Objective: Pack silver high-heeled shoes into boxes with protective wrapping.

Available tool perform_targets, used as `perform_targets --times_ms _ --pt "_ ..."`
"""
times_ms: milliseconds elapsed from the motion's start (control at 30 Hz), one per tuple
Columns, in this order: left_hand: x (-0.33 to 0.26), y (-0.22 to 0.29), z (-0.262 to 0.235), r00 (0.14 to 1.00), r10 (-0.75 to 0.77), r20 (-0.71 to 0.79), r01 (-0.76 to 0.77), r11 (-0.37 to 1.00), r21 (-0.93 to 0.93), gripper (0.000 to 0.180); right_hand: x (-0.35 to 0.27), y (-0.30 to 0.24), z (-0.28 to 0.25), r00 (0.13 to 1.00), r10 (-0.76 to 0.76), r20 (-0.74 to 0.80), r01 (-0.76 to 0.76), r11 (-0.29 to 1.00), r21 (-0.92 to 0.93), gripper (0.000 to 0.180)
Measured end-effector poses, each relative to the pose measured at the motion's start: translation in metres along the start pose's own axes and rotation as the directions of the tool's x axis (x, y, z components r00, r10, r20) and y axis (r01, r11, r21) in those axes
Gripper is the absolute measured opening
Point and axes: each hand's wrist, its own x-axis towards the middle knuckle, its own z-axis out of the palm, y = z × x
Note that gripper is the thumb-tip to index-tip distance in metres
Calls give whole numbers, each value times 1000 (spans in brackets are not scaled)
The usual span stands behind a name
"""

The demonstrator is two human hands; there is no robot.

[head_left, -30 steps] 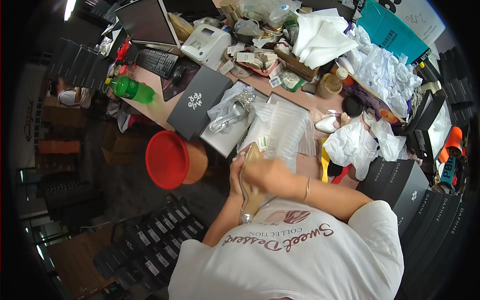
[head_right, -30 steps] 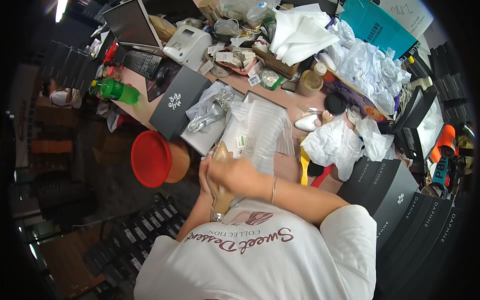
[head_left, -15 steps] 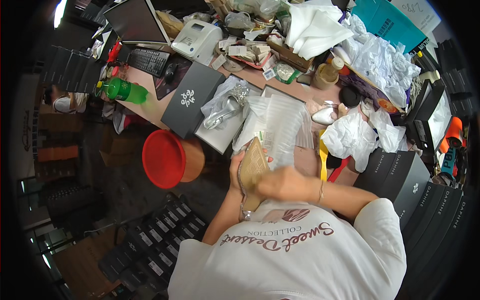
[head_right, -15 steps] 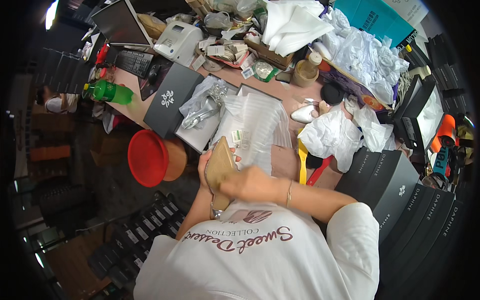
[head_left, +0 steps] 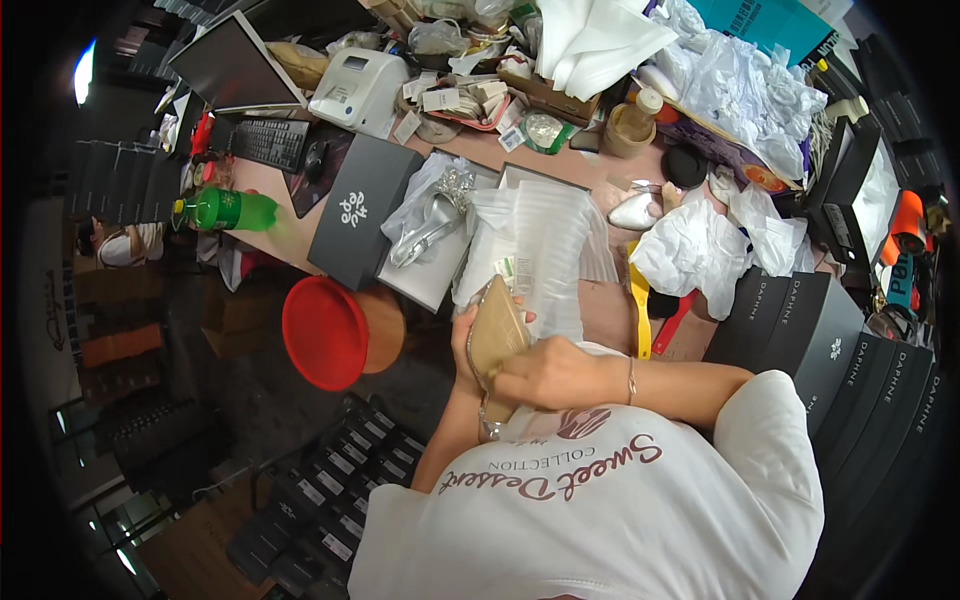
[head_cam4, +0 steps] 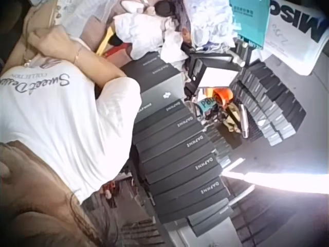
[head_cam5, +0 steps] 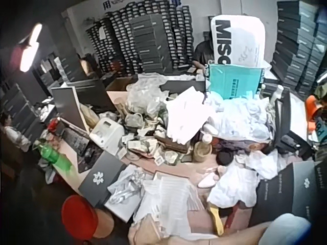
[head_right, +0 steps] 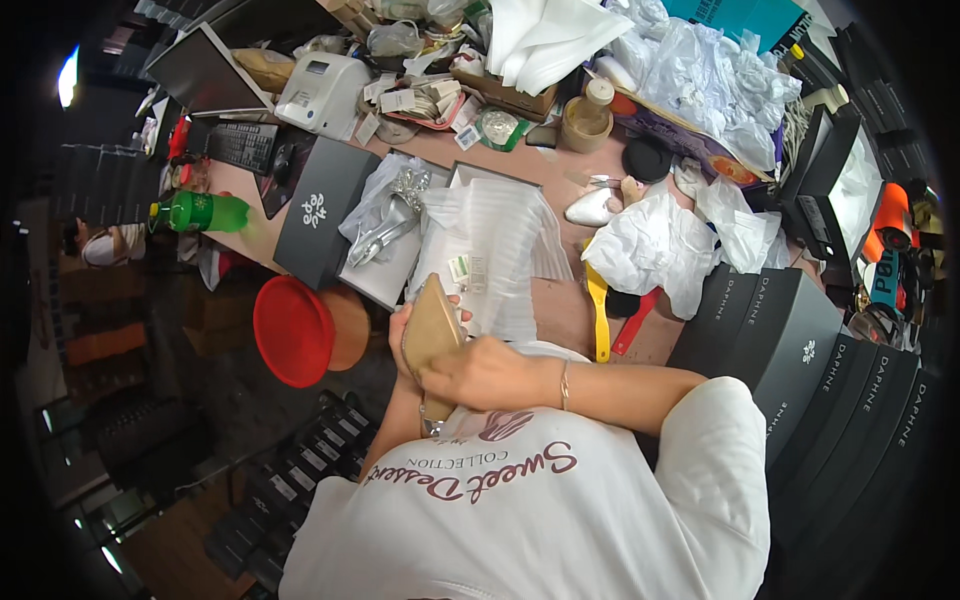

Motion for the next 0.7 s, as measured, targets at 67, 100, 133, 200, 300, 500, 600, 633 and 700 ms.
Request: perform_targets --times_ms 67,100,133,200,300,500,600,633,700 --pt "2 -4 5 999 -31 38 36 990 -136 55 23 30 -1 988 112 -108 -120 990 -77 15" --pt "14 -10 -37 905 -18 426 120 969 -214 54 24 26 1 992 96 -80 -102 992 -69 14" --pt "11 -5 -26 961 -9 275 38 994 -102 53 25 20 5 993 91 -73 -96 994 -62 13" --pt "0 -1 -2 995 91 -39 -85 986 141 49 22 2 14 997 72 -41 -74 996 -41 13" --pt "8 -1 -10 986 150 -76 -146 988 58 51 38 25 14 986 141 -88 -147 986 -76 12" --pt "5 9 -10 995 93 -32 -85 979 184 50 37 3 20 983 160 -88 -163 986 -22 13" --pt "5 1 -6 992 114 -63 -124 972 -202 53 54 38 18 948 285 -138 -291 956 -28 11" --pt "3 1 -5 991 104 -80 -114 985 -132 53 50 33 17 969 223 -104 -225 974 -9 11" --pt "1 5 -3 990 94 -102 -92 996 20 52 32 17 17 995 88 -52 -87 996 24 11"
